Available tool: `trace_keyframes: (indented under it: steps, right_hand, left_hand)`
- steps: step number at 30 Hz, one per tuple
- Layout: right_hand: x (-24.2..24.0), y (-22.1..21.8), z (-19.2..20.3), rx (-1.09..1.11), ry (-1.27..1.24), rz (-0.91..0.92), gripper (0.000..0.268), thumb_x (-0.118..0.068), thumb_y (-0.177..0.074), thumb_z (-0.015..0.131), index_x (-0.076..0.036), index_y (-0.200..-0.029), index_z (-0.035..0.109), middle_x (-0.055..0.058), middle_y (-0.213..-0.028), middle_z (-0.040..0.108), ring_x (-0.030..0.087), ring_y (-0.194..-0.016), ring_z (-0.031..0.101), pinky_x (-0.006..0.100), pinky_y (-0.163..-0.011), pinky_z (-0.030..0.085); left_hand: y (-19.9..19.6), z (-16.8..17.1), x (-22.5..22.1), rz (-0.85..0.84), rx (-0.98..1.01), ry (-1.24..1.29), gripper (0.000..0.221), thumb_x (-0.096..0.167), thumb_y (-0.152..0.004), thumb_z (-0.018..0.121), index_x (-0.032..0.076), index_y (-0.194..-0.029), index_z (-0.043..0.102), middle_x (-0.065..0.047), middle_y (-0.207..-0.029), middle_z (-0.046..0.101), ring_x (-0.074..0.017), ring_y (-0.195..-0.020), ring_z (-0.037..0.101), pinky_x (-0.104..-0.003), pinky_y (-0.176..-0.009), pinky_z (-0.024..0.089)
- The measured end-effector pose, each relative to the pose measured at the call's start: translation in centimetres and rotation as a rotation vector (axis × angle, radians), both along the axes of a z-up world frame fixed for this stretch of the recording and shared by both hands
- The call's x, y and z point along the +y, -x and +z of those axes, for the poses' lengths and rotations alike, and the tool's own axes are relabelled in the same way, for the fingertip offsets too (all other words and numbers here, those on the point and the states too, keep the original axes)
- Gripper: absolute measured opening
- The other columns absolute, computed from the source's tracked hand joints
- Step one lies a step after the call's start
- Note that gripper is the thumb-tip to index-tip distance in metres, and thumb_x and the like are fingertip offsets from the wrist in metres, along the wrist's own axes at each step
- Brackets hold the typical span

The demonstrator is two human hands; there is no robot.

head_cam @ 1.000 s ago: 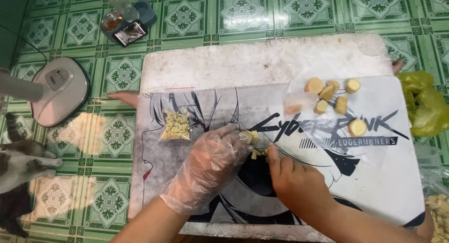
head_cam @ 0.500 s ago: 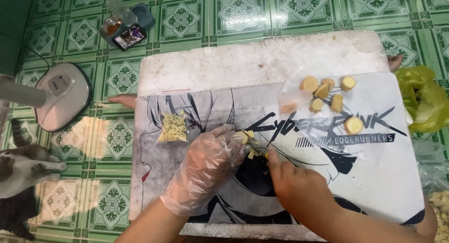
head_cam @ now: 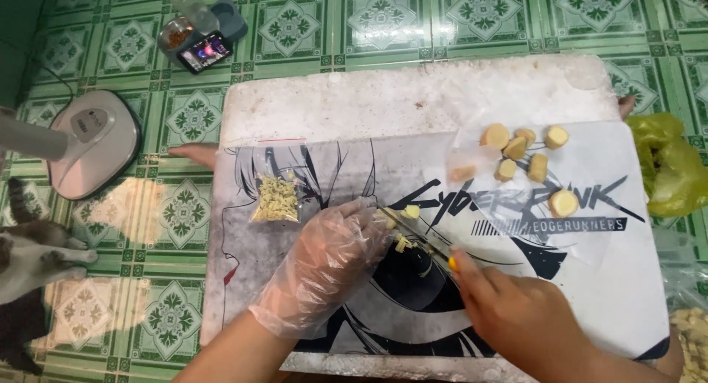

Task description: Finely chopping or mincing small pieces of ginger using a small knife on a cutting board.

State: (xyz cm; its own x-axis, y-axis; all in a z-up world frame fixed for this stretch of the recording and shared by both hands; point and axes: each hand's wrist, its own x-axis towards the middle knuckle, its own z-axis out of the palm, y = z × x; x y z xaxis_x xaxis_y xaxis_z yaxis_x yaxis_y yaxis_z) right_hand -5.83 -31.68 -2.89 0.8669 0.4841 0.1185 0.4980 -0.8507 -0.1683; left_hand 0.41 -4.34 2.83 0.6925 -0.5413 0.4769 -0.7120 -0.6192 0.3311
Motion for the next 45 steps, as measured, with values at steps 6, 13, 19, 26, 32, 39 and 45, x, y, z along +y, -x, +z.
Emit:
trace_keyframes:
  steps: [6, 13, 19, 26, 32, 39, 45]
  right_hand:
    - [1.7, 0.1, 0.2, -0.177, -0.024, -0.003, 0.045, -0.02, -0.087, 0.074, -0.007, -0.129, 0.068, 0.0, -0.07, 0.07, 0.016, -0.035, 0.057, 0.034, -0.032, 0.041]
    - [2.5, 0.4, -0.4, -0.19, 0.063, -0.006, 0.05, -0.021, -0.091, 0.071, -0.005, -0.138, 0.065, -0.002, -0.068, 0.065, 0.011, -0.036, 0.054, 0.029, -0.032, 0.04]
    - [3.9, 0.0, -0.4, -0.252, 0.138, 0.009, 0.049, -0.021, -0.095, 0.071, 0.001, -0.138, 0.066, -0.001, -0.071, 0.067, 0.008, -0.045, 0.06, 0.023, -0.037, 0.045]
    - [5.8, -0.8, -0.7, -0.42, 0.287, 0.005, 0.055, -0.012, -0.085, 0.069, 0.0, -0.139, 0.07, -0.002, -0.07, 0.053, 0.006, -0.043, 0.045, 0.021, -0.04, 0.036]
    - [6.9, -1.4, -0.5, -0.46, 0.314, 0.002, 0.056, -0.013, -0.081, 0.067, -0.001, -0.136, 0.072, -0.002, -0.067, 0.052, 0.005, -0.043, 0.04, 0.021, -0.039, 0.033]
    - [6.1, -2.0, -0.9, -0.285, 0.189, 0.033, 0.058, -0.014, -0.083, 0.065, 0.002, -0.138, 0.065, 0.002, -0.067, 0.06, 0.009, -0.037, 0.051, 0.025, -0.036, 0.043]
    - [6.5, -0.5, 0.0, -0.404, 0.282, -0.041, 0.054, -0.016, -0.087, 0.068, 0.001, -0.138, 0.068, -0.003, -0.067, 0.056, 0.004, -0.042, 0.041, 0.02, -0.038, 0.034]
  left_hand:
    - [0.0, -0.3, 0.2, -0.009, 0.037, 0.012, 0.024, -0.002, -0.085, 0.077, 0.004, -0.106, 0.068, -0.008, -0.096, 0.076, -0.0244, -0.083, 0.075, -0.042, -0.098, 0.063]
    - [0.2, -0.8, 0.3, 0.042, 0.114, -0.139, 0.023, 0.005, -0.085, 0.073, 0.005, -0.108, 0.075, -0.009, -0.11, 0.077, -0.0306, -0.108, 0.074, -0.041, -0.098, 0.06]
    - [0.4, -1.7, 0.6, 0.048, 0.14, -0.128, 0.027, 0.008, -0.087, 0.07, 0.006, -0.114, 0.075, -0.01, -0.118, 0.078, -0.0329, -0.117, 0.072, -0.041, -0.097, 0.059]
    - [0.6, -1.5, 0.7, 0.0, 0.128, -0.11, 0.033, 0.005, -0.085, 0.067, 0.004, -0.118, 0.072, -0.012, -0.123, 0.075, -0.0332, -0.123, 0.069, -0.041, -0.102, 0.058]
    - [0.3, -2.6, 1.0, -0.009, 0.193, -0.254, 0.038, 0.01, -0.089, 0.064, 0.007, -0.126, 0.07, -0.012, -0.127, 0.073, -0.0335, -0.128, 0.064, -0.04, -0.106, 0.054]
    - [-0.3, -1.7, 0.2, -0.058, 0.16, -0.134, 0.035, 0.005, -0.082, 0.074, 0.003, -0.116, 0.073, -0.011, -0.119, 0.077, -0.033, -0.117, 0.072, -0.039, -0.102, 0.058]
    - [-0.4, -0.4, -0.3, -0.043, 0.136, -0.009, 0.022, 0.001, -0.084, 0.073, 0.005, -0.106, 0.074, -0.008, -0.11, 0.079, -0.0258, -0.103, 0.076, -0.037, -0.097, 0.06]
